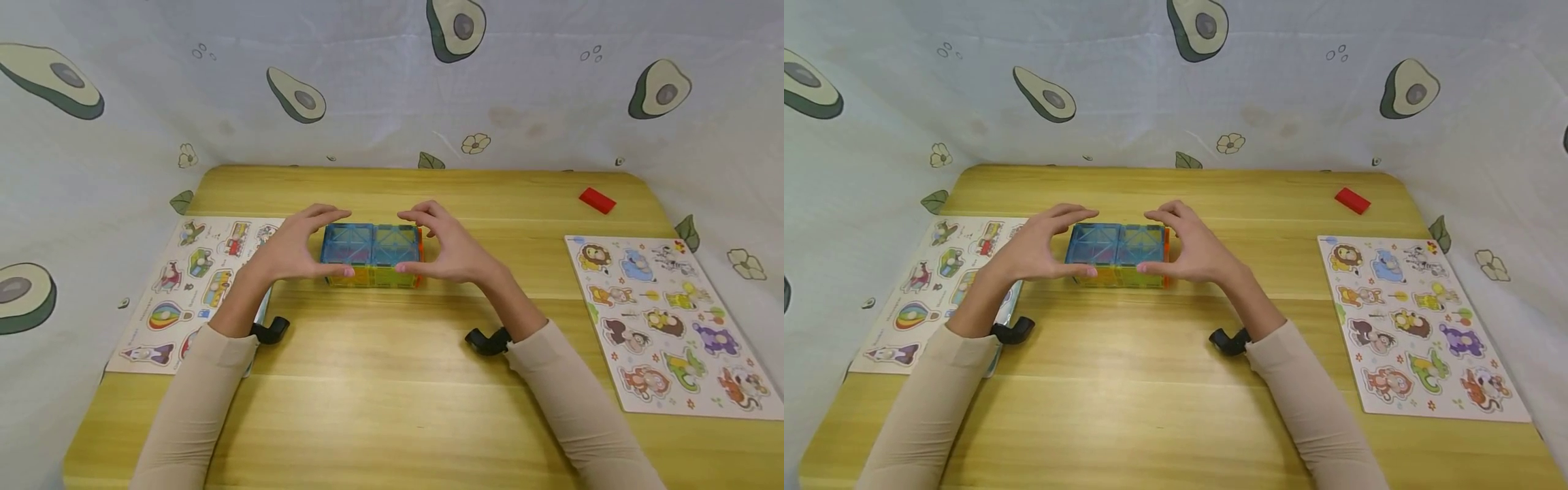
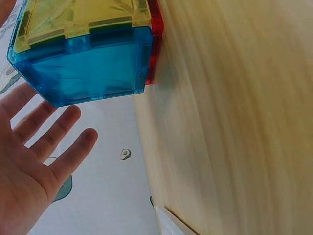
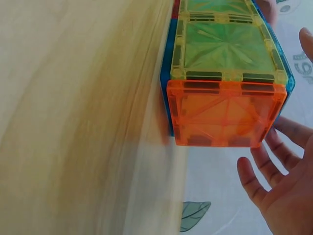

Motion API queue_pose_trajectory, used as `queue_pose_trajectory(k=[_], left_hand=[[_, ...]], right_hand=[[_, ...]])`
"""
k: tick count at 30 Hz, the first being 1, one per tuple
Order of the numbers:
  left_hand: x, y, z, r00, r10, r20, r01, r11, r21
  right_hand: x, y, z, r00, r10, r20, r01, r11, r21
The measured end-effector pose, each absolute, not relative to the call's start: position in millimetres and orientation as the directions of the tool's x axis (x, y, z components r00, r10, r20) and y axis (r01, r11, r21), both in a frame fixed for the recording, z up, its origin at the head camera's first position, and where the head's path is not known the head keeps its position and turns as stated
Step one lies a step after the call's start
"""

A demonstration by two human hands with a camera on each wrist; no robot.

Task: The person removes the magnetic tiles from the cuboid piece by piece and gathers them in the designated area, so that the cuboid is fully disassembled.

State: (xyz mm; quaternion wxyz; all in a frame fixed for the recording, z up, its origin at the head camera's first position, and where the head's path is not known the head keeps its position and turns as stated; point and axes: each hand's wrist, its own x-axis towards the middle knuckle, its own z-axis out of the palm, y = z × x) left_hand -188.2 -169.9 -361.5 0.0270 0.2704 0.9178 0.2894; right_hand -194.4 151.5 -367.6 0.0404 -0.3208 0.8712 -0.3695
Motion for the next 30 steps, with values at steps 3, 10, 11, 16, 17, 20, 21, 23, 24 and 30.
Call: queue_pose_trajectory(k=[3,10,11,16,17,20,21,23,24,30], left_hand=[[-189.2,-170.0,-363.8,-0.848,0.52,0.099,0.476,0.668,0.572],[-192.2,-171.6,-369.5,-0.845,0.528,0.079,0.46,0.644,0.611],[-192.6,-172.0,-370.3,-0.847,0.526,0.077,0.456,0.644,0.614],[-194.3,-173.1,-373.4,-0.853,0.519,0.063,0.422,0.611,0.67],[-194.8,-173.0,-373.9,-0.852,0.519,0.062,0.416,0.602,0.682],[-195.7,-172.8,-374.4,-0.853,0.519,0.059,0.403,0.583,0.706],[-196.0,-172.5,-374.3,-0.853,0.519,0.059,0.401,0.579,0.71],[-196.1,-172.3,-373.8,-0.855,0.515,0.058,0.401,0.585,0.705],[-196.1,-172.1,-373.4,-0.855,0.515,0.056,0.401,0.59,0.701],[-195.4,-172.1,-371.8,-0.856,0.514,0.051,0.416,0.629,0.656]], right_hand=[[-193.9,148.7,-368.9,-0.789,-0.591,0.166,-0.533,0.525,-0.664],[-194.6,142.4,-368.4,-0.79,-0.595,0.148,-0.542,0.566,-0.621],[-195.1,141.5,-368.5,-0.79,-0.597,0.144,-0.543,0.57,-0.617],[-197.1,138.7,-369.5,-0.785,-0.603,0.138,-0.552,0.581,-0.598],[-197.4,138.3,-369.6,-0.786,-0.603,0.138,-0.552,0.583,-0.596],[-198.3,137.4,-369.3,-0.788,-0.6,0.14,-0.554,0.592,-0.585],[-198.5,137.2,-368.8,-0.788,-0.599,0.14,-0.555,0.594,-0.582],[-198.6,136.6,-366.9,-0.787,-0.6,0.141,-0.561,0.601,-0.569],[-198.5,136.2,-365.7,-0.786,-0.602,0.142,-0.565,0.605,-0.561],[-195.9,134.2,-356.8,-0.771,-0.621,0.137,-0.592,0.622,-0.513]])
